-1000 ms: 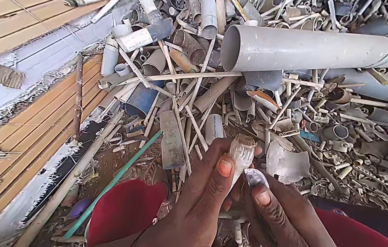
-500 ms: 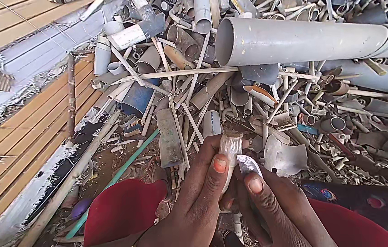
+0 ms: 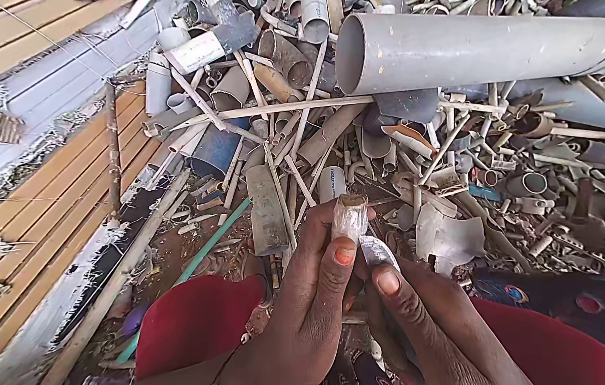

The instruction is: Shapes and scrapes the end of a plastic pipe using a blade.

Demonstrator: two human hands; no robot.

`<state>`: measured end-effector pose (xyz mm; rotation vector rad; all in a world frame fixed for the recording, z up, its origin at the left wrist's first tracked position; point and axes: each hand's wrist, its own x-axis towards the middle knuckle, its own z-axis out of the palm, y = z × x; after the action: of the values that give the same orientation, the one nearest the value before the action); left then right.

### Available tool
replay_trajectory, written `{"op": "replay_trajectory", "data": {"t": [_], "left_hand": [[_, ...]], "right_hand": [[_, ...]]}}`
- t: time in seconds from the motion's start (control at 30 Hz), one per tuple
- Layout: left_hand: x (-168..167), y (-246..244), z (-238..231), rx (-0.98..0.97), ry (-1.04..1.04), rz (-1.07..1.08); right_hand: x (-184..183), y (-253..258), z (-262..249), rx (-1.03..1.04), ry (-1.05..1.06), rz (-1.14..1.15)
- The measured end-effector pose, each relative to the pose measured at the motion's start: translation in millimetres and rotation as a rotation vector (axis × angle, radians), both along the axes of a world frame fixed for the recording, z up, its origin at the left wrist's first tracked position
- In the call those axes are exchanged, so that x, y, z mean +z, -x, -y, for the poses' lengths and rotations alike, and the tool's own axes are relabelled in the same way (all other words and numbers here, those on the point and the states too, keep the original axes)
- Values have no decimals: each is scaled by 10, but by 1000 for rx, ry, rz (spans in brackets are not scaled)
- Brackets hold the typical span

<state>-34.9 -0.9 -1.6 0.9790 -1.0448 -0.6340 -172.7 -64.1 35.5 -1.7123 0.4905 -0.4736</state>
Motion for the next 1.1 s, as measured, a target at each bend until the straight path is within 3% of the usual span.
{"op": "replay_trajectory", "data": {"t": [0.43,0.67,0.77,0.97,1.1], "left_hand": [[-11,2,-7,44,-48,121],[23,-84,-78,-216,-86,-180],[28,-116,-80,-319,-135,-214],[32,-109,-51,-422,-155,-217],[-5,-119,-38,-207,-125,32]], "right_hand": [[-106,-53,14,-25,71,47],[-55,-9,202,-7,265,246],[15,41,377,-112,153,377],[85,102,436,3,-52,182],[25,73,376,-61,-10,223]]}}
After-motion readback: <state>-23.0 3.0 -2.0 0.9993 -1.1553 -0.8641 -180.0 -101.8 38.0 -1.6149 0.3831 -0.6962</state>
